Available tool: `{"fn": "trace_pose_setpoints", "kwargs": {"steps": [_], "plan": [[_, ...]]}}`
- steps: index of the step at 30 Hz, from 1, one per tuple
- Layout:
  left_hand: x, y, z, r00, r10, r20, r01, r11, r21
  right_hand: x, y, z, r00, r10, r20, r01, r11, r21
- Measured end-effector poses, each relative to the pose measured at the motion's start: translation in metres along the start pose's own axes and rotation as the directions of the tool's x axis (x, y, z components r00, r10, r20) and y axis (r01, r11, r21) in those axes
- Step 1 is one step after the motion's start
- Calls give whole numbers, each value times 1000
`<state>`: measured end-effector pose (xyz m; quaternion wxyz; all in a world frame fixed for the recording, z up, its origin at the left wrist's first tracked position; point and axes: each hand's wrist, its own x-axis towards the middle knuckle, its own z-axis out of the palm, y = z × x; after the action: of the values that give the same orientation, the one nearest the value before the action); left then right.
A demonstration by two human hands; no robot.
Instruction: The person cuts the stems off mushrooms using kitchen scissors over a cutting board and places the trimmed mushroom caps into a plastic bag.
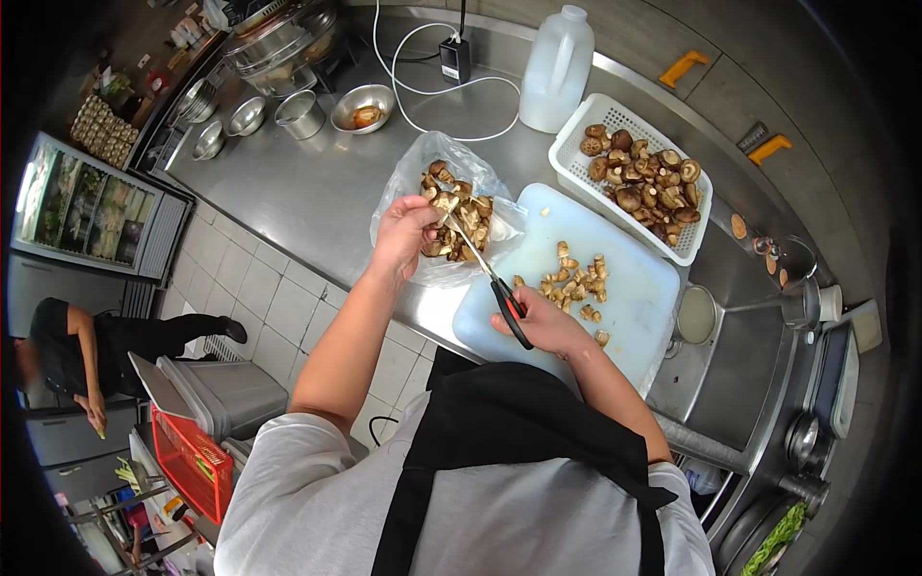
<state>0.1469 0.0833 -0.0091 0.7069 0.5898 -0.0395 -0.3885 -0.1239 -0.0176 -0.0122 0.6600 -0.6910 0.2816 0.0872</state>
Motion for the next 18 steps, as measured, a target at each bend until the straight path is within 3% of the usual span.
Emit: {"fn": "trace_pose_setpoints", "kwargs": {"steps": [4,11,13,16,18], "plan": [[-3,-1,0,993,-66,93,58,995,84,2,-8,-1,1000,10,11,-10,1000,15],[5,-3,-10,993,-84,84,74,991,108,15,-12,9,996,-7,-93,6,1000,-12],[7,-3,-11,995,-87,39,81,988,132,17,-18,11,993,110,42,-117,969,219],[14,-5,-14,995,-95,13,91,979,183,20,-19,18,980,183,74,-197,913,358],[18,-5,-15,1000,-13,-14,17,962,274,15,-21,16,986,161,53,-170,941,293]]}}
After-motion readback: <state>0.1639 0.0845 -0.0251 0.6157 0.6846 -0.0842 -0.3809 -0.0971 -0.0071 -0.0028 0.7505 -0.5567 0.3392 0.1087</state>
